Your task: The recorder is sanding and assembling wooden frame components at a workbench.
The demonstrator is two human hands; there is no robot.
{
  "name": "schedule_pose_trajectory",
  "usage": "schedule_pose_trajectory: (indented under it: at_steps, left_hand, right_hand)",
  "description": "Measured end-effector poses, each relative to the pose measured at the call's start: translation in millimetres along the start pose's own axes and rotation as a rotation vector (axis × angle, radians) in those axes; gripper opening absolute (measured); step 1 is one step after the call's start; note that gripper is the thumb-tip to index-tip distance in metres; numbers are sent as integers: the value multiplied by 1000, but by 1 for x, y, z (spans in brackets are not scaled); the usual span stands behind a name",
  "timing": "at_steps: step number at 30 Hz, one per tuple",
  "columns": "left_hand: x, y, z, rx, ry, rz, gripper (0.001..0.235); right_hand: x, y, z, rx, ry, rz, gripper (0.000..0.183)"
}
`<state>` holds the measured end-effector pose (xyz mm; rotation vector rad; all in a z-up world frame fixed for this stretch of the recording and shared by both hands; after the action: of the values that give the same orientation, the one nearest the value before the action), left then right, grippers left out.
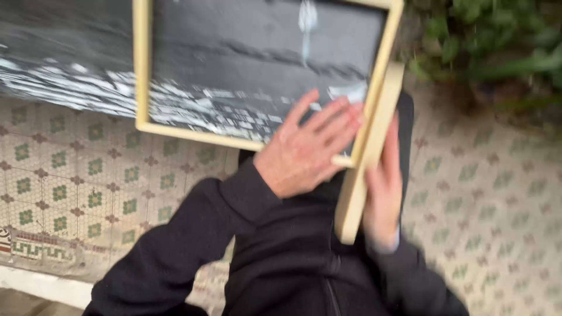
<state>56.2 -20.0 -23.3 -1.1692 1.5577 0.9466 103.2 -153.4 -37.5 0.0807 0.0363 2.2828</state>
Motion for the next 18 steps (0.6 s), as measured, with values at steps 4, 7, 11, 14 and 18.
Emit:
schedule_pose_trajectory:
  at_steps: [4,7,11,14,18]
  left_hand:
    - [2,6,0,10,71,-59,86]
    - [1,8,-10,28,72,-41,88]
    - [9,2,5,22,135,-113,87]
    - [0,6,-2,22,123,-103,88]
    - [-12,3,-2,12,65,-33,88]
  right_hand:
    - [7,-13,5,0,24,19,72]
    - [-4,6,-3,20,-18,-34,71]
    - [2,33,-10,-5,86,-17,68]
    - [-4,0,-8,-45,115,-47,66]
    - [-20,-68,-11,-173,96,-38,57]
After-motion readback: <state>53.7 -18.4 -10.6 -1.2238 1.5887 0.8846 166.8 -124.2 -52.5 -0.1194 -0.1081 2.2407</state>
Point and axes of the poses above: each hand's wrist, its own y-axis away from the middle knuckle, its own x-axis out of the palm, z = x × y, the point moved 7 cm from there along -y, towards the middle knuckle, and after that the axes turned 8 degrees about z, right-handed, at the moved point
